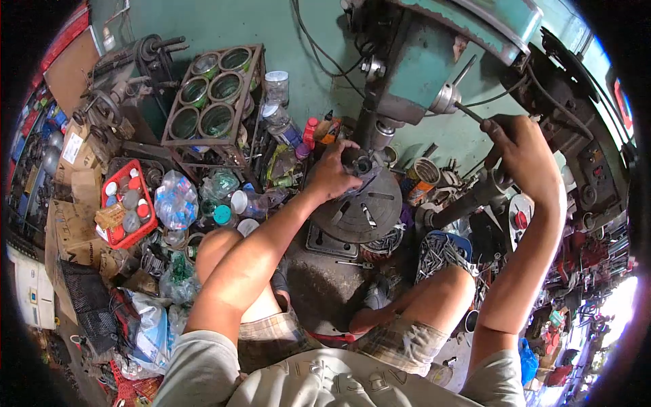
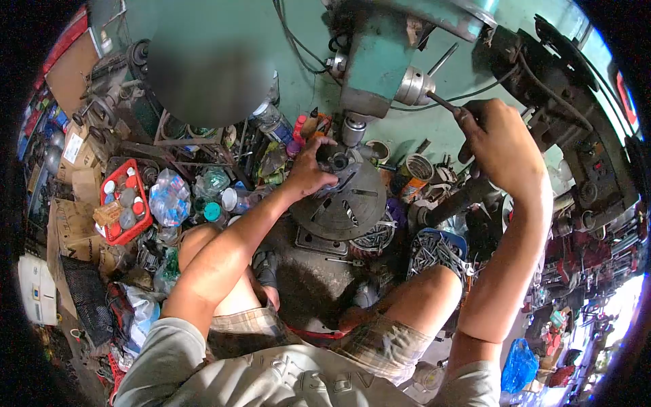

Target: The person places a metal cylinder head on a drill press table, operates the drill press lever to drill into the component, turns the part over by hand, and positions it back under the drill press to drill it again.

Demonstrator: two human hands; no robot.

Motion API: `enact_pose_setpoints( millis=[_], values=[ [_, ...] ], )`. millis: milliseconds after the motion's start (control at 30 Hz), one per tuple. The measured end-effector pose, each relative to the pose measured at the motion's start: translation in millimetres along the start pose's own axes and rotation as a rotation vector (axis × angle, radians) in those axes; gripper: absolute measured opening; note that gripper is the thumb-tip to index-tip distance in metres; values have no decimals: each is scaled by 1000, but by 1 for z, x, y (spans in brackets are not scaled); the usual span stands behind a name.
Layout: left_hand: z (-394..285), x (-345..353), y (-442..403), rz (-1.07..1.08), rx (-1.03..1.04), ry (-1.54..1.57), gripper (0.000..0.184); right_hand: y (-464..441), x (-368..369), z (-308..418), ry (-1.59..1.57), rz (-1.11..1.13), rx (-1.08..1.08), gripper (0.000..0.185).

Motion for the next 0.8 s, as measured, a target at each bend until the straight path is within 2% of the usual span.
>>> enact_pose_setpoints(
  millis=[100,167,467,533,600,633,667,800],
  values=[
    [1,2,-4,-28,57,-14,73,12,10,2,11,-62,-8,35],
    [0,1,-2,-25,18,3,72,19,16,1,-57,-95,-10,30],
    [3,-6,2,-31,-19,35,79,23,43,-17,-79,-139,-97,26],
    [2,-7,3,-29,-12,21,79,28,47,-14,-97,-137,-83,26],
    [1,-9,4,-15,-45,49,78,34,48,-6,-198,-68,35,25],
    [0,-9,4,-17,-45,49,78,33,56,-14,-148,-164,-76,24],
    [-2,-10,4,-25,-39,32,77,34,58,-14,-147,-163,-79,24],
    [0,-9,4,-26,-13,38,74,36,71,-15,-240,-104,52,24]
  ],
)
Point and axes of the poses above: each hand's wrist, its own y-axis away from the middle knuckle, its own x-axis out of the palm, z = x × y, the point moved 2 cm from there along -y, towards the middle knuckle, and after that the axes turned 11 degrees about x, right-handed, at the moved point
